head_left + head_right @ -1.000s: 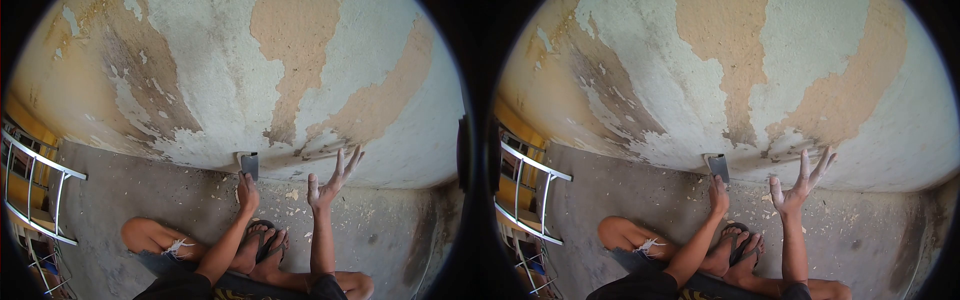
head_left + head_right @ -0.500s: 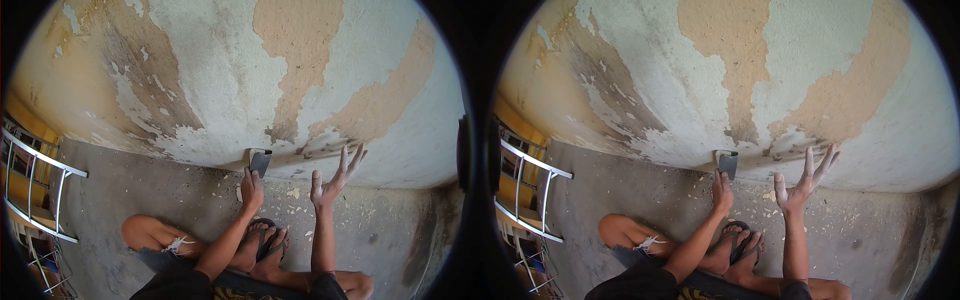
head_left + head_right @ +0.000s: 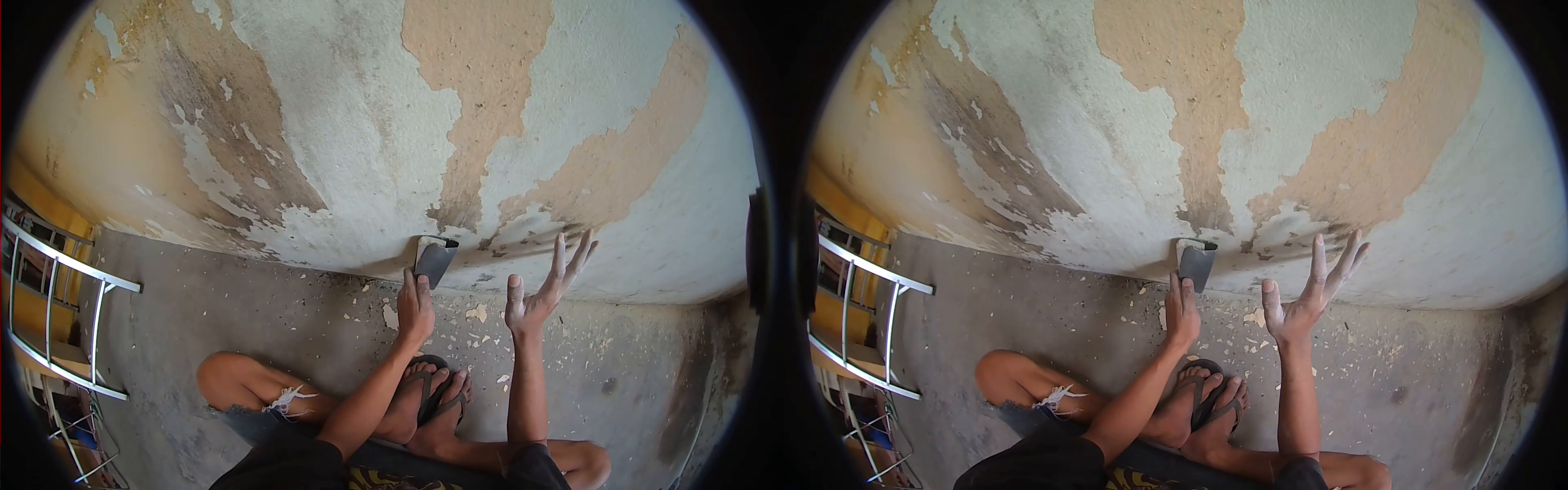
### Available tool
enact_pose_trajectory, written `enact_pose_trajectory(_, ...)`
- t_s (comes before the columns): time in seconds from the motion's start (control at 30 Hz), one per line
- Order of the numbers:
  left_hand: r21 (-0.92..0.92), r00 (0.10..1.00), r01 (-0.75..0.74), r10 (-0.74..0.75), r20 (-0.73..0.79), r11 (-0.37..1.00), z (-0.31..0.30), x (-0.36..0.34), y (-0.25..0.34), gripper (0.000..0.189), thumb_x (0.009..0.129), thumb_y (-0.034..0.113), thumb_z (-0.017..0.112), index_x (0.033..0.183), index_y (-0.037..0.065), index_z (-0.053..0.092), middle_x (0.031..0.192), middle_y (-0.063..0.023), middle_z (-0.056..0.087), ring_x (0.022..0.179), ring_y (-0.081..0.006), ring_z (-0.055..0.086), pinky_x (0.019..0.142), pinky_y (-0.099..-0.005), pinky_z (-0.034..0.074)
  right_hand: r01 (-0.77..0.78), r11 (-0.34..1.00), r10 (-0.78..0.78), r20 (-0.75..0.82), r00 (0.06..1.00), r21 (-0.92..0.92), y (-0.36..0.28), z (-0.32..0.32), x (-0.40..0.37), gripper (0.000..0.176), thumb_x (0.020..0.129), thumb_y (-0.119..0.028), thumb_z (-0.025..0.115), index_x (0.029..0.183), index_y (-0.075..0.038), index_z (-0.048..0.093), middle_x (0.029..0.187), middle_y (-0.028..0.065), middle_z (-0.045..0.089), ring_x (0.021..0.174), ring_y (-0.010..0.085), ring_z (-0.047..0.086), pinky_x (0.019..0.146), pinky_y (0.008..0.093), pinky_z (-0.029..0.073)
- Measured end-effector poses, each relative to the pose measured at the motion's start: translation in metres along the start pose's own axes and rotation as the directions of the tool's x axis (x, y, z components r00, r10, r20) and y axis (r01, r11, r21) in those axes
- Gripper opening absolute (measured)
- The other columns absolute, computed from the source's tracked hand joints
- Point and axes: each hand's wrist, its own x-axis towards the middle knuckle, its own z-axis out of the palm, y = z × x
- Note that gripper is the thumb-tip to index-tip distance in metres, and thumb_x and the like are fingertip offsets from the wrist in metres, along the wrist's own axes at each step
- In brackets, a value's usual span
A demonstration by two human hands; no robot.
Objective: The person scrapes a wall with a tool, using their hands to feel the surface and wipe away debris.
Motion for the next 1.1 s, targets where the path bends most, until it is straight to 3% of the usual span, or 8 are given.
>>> enact_pose_trajectory(0.23, 0.034, 0.961, 0.274, -0.275, 0.041, 0.961, 0.000, -0.020, -0.072, 0.050, 0.105, 0.037, 0.035, 0.121, -0.009, 0.048, 0.099, -0.0349, 0.062, 0.096, -0.0539, 0.057, 0.083, -0.0525, 0.044, 0.021, 1.000, -0.021, 0.000, 1.000, 0.000, -0.005, 0.000, 0.003, 0.081, 0.092, -0.066, 0.051, 0.153, -0.014, 0.036, 0.163, 0.0234, 0.014, 0.151, 0.0439, 0.006, 0.116, 0.0639, 0.011)
enact_pose_trajectory(0.4, -0.125, 0.999, 0.041, -0.036, 0.036, 0.991, -0.015, 0.016, 0.014, 0.045, 0.105, 0.037, 0.035, 0.116, -0.004, 0.048, 0.092, -0.0316, 0.062, 0.084, -0.0516, 0.059, 0.075, -0.0539, 0.043, -0.004, 1.000, 0.004, 0.000, 1.000, 0.003, -0.001, -0.003, 0.003, 0.081, 0.092, -0.066, 0.050, 0.153, -0.015, 0.037, 0.163, 0.0234, 0.014, 0.151, 0.0444, 0.006, 0.116, 0.0647, 0.011)
enact_pose_trajectory(0.53, -0.044, 0.988, 0.118, -0.113, 0.107, 0.992, -0.026, 0.010, 0.007, 0.044, 0.106, 0.037, 0.035, 0.114, -0.004, 0.049, 0.091, -0.0301, 0.062, 0.079, -0.0505, 0.060, 0.071, -0.0533, 0.043, -0.003, 1.000, 0.003, -0.009, 1.000, 0.008, -0.003, 0.000, 0.002, 0.080, 0.092, -0.066, 0.050, 0.153, -0.016, 0.037, 0.163, 0.0231, 0.014, 0.151, 0.0450, 0.006, 0.116, 0.0653, 0.011)
enact_pose_trajectory(0.63, -0.049, 0.996, 0.089, -0.088, 0.033, 0.995, -0.014, 0.007, -0.022, 0.045, 0.106, 0.039, 0.034, 0.114, -0.004, 0.048, 0.087, -0.0290, 0.061, 0.076, -0.0494, 0.059, 0.068, -0.0523, 0.043, 0.025, 1.000, -0.025, 0.003, 1.000, -0.008, -0.006, -0.001, 0.002, 0.079, 0.092, -0.065, 0.051, 0.153, -0.015, 0.037, 0.163, 0.0231, 0.014, 0.151, 0.0451, 0.005, 0.116, 0.0654, 0.010)
enact_pose_trajectory(0.67, -0.064, 0.996, 0.091, -0.089, 0.027, 0.994, -0.012, 0.007, -0.023, 0.046, 0.106, 0.039, 0.034, 0.114, -0.004, 0.048, 0.085, -0.0288, 0.061, 0.075, -0.0490, 0.059, 0.068, -0.0521, 0.043, 0.013, 0.999, -0.013, 0.004, 1.000, 0.046, -0.004, -0.002, 0.002, 0.078, 0.088, -0.059, 0.060, 0.152, -0.020, 0.038, 0.163, 0.0238, 0.011, 0.151, 0.0469, 0.003, 0.116, 0.0664, 0.008)
enact_pose_trajectory(0.9, -0.111, 0.990, 0.024, -0.008, 0.141, 0.994, -0.054, 0.037, 0.072, 0.049, 0.106, 0.042, 0.037, 0.116, -0.005, 0.048, 0.083, -0.0289, 0.061, 0.079, -0.0467, 0.059, 0.070, -0.0500, 0.043, -0.048, 0.996, 0.048, -0.002, 0.999, 0.080, 0.000, -0.004, 0.002, 0.079, 0.088, -0.059, 0.061, 0.152, -0.020, 0.038, 0.163, 0.0242, 0.012, 0.150, 0.0476, 0.003, 0.115, 0.0664, 0.009)
enact_pose_trajectory(1.0, -0.013, 0.999, 0.003, -0.002, 0.038, 1.000, -0.033, 0.027, 0.008, 0.050, 0.106, 0.041, 0.037, 0.121, -0.005, 0.048, 0.085, -0.0286, 0.061, 0.078, -0.0453, 0.059, 0.069, -0.0481, 0.043, -0.007, 0.998, 0.007, -0.004, 1.000, 0.059, -0.001, 0.000, -0.001, 0.079, 0.088, -0.058, 0.061, 0.153, -0.019, 0.038, 0.163, 0.0244, 0.012, 0.150, 0.0478, 0.003, 0.115, 0.0664, 0.009)
enact_pose_trajectory(1.1, -0.108, 0.997, 0.049, -0.055, -0.049, 0.993, -0.022, 0.011, -0.001, 0.051, 0.106, 0.041, 0.038, 0.125, -0.005, 0.048, 0.084, -0.0274, 0.061, 0.076, -0.0441, 0.059, 0.067, -0.0464, 0.043, 0.016, 0.999, -0.017, 0.019, 1.000, 0.047, -0.005, 0.002, 0.001, 0.078, 0.088, -0.057, 0.062, 0.152, -0.018, 0.038, 0.163, 0.0245, 0.012, 0.150, 0.0480, 0.004, 0.115, 0.0665, 0.009)
